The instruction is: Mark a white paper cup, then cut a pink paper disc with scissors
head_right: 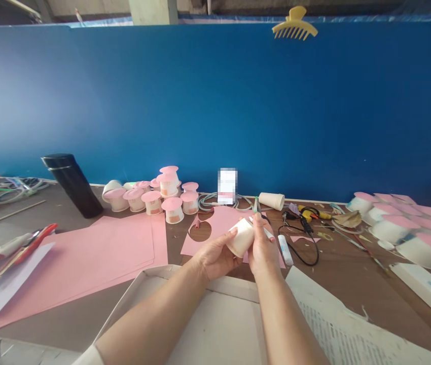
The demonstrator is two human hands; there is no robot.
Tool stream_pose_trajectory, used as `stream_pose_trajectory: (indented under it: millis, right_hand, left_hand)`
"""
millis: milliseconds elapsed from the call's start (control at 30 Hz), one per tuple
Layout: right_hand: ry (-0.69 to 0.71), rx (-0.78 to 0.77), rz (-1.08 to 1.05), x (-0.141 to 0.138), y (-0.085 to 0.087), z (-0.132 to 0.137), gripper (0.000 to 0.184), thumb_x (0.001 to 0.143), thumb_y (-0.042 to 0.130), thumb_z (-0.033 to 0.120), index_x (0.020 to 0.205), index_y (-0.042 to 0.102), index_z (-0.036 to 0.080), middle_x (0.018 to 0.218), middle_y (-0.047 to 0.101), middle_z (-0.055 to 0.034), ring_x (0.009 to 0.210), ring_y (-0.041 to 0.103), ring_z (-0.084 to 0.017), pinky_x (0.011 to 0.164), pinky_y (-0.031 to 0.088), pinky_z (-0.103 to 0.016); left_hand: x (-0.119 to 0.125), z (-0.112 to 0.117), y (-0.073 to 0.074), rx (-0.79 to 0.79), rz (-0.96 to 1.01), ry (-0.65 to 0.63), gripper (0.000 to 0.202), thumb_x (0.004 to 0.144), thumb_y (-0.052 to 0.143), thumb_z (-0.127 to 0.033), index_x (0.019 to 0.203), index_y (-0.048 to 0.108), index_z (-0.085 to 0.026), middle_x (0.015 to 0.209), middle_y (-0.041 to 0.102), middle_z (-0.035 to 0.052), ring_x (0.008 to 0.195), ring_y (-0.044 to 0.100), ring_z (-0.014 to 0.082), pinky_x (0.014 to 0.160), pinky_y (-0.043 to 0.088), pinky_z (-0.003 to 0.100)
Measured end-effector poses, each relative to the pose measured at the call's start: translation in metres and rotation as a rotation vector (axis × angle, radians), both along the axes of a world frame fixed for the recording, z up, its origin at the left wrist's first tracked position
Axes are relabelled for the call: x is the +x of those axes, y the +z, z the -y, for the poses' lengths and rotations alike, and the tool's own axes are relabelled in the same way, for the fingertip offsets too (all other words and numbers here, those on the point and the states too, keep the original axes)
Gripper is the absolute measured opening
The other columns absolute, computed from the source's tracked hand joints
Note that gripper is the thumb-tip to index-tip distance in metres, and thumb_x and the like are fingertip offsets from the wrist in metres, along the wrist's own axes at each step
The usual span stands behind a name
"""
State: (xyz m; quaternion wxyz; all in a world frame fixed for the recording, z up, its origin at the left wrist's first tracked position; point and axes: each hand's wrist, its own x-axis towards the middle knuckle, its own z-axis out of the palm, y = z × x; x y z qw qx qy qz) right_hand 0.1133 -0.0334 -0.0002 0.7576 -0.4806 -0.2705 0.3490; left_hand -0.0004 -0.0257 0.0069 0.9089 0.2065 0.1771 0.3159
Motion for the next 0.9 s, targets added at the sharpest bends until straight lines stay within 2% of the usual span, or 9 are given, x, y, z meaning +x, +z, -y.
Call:
stream_pose_trajectory:
  millis: [100,200,300,367,467,600,733,900]
  right_hand:
    - [-0.036,-0.021,-0.023,0.005,-0.006,-0.003,0.044,0.077,0.06,0.061,0.097,0.057,0.022,0.086,0.073,-0.004,0.075,0.07,-0.021,0.06,0.055,-0.032]
    - [-0.126,-0.036,0.083,0.01,-0.012,-0.005,0.042,0.078,0.059,0.058,0.098,0.058,0.021,0.082,0.071,-0.0032,0.074,0.07,-0.02,0.059,0.055,-0.031]
    - [-0.299,0.001,0.249,0.013,-0.01,0.0,0.043,0.081,0.059,0.054,0.11,0.057,0.022,0.088,0.071,-0.0036,0.081,0.069,-0.019,0.07,0.055,-0.033]
    - [-0.359,0.029,0.36,0.01,-0.003,0.007,0.045,0.084,0.056,0.051,0.118,0.056,0.021,0.095,0.07,-0.0062,0.084,0.068,-0.019,0.075,0.054,-0.035]
    - [-0.325,-0.031,0.573,-0.001,0.01,0.021,0.047,0.088,0.05,0.05,0.125,0.058,0.021,0.092,0.07,-0.0079,0.075,0.066,-0.019,0.071,0.053,-0.036]
    - [-0.346,-0.002,0.833,-0.014,0.018,0.033,0.047,0.089,0.049,0.05,0.124,0.062,0.022,0.094,0.07,-0.0095,0.08,0.065,-0.022,0.073,0.051,-0.038]
    - [-0.386,0.067,0.896,-0.018,0.016,0.035,0.038,0.089,0.051,0.045,0.111,0.069,0.02,0.089,0.071,-0.0094,0.073,0.065,-0.02,0.069,0.053,-0.036]
    - [-0.331,0.069,0.872,-0.02,0.016,0.035,0.03,0.086,0.057,0.042,0.096,0.069,0.017,0.08,0.071,-0.0091,0.064,0.065,-0.018,0.059,0.053,-0.031]
  left_hand:
    - [0.003,0.004,-0.001,0.091,0.016,0.02,0.049,0.063,0.079,-0.014,0.11,0.065,-0.018,0.104,0.068,0.0062,0.081,0.062,0.0118,0.054,0.038,0.017]
    - [0.006,0.005,0.0,0.076,-0.044,0.096,0.044,0.063,0.076,-0.009,0.106,0.067,-0.015,0.103,0.069,0.0076,0.08,0.062,0.0122,0.053,0.039,0.017]
    - [0.007,0.003,0.0,0.02,-0.058,0.183,0.039,0.065,0.075,-0.01,0.103,0.066,-0.014,0.102,0.068,0.0067,0.078,0.061,0.0104,0.055,0.042,0.016]
    - [0.007,0.0,-0.001,-0.019,-0.045,0.234,0.038,0.066,0.075,-0.011,0.103,0.066,-0.015,0.102,0.068,0.0056,0.078,0.061,0.0093,0.056,0.043,0.015]
    - [0.007,-0.003,-0.003,-0.069,-0.035,0.288,0.036,0.067,0.075,-0.012,0.101,0.065,-0.016,0.099,0.067,0.0048,0.079,0.061,0.009,0.056,0.043,0.014]
    - [0.007,-0.007,-0.003,-0.077,-0.003,0.344,0.033,0.068,0.074,-0.013,0.099,0.066,-0.016,0.098,0.067,0.0054,0.081,0.062,0.01,0.059,0.045,0.015]
    - [0.006,-0.009,-0.001,-0.086,-0.004,0.38,0.031,0.068,0.074,-0.012,0.098,0.066,-0.015,0.1,0.067,0.0062,0.082,0.062,0.0108,0.059,0.044,0.016]
    - [0.007,-0.01,-0.002,-0.078,0.015,0.372,0.03,0.068,0.073,-0.012,0.097,0.067,-0.014,0.098,0.067,0.0055,0.079,0.061,0.0098,0.06,0.044,0.016]
